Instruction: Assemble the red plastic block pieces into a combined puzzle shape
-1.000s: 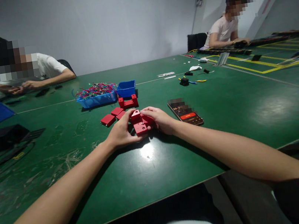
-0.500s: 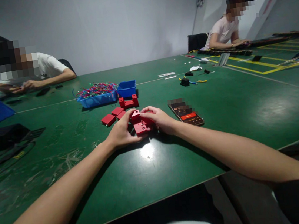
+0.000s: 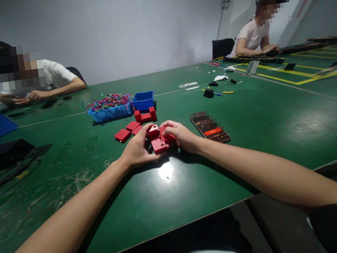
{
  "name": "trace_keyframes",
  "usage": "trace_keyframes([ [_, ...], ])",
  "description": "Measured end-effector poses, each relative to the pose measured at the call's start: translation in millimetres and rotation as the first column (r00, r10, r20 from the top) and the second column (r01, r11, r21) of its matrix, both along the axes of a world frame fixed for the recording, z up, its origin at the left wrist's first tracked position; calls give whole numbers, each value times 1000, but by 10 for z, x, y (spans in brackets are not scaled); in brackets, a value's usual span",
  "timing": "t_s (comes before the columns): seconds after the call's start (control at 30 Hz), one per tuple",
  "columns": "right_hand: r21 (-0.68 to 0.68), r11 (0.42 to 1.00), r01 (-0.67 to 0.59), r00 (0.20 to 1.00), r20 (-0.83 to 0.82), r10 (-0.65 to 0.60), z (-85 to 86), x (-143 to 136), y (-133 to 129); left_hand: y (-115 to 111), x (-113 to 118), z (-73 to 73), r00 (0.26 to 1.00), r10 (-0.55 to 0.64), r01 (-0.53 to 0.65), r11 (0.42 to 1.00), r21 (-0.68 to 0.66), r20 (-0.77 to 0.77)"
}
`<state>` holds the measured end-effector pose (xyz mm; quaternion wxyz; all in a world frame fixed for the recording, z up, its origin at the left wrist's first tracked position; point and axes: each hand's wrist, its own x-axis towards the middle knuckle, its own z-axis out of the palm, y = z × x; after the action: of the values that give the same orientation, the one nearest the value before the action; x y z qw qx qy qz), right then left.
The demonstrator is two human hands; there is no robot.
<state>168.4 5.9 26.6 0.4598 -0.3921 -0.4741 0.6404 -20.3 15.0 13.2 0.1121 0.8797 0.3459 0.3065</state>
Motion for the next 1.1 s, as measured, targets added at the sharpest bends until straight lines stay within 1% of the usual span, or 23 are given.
trace_keyframes([
  [0.23,-3,1000,21,1000,12,-21,9,-2,-11,-12,5,11,1000,0,0,1000,-11,10],
  [0.5,23,1000,0,1000,15,0,4,13,-15,-8,10,17,1000,7,-7,1000,-26,10],
  [1.1,2,1000,-2,1000,-5,2,-4,4,6,-19,14,22,1000,6,-6,1000,-30,1],
])
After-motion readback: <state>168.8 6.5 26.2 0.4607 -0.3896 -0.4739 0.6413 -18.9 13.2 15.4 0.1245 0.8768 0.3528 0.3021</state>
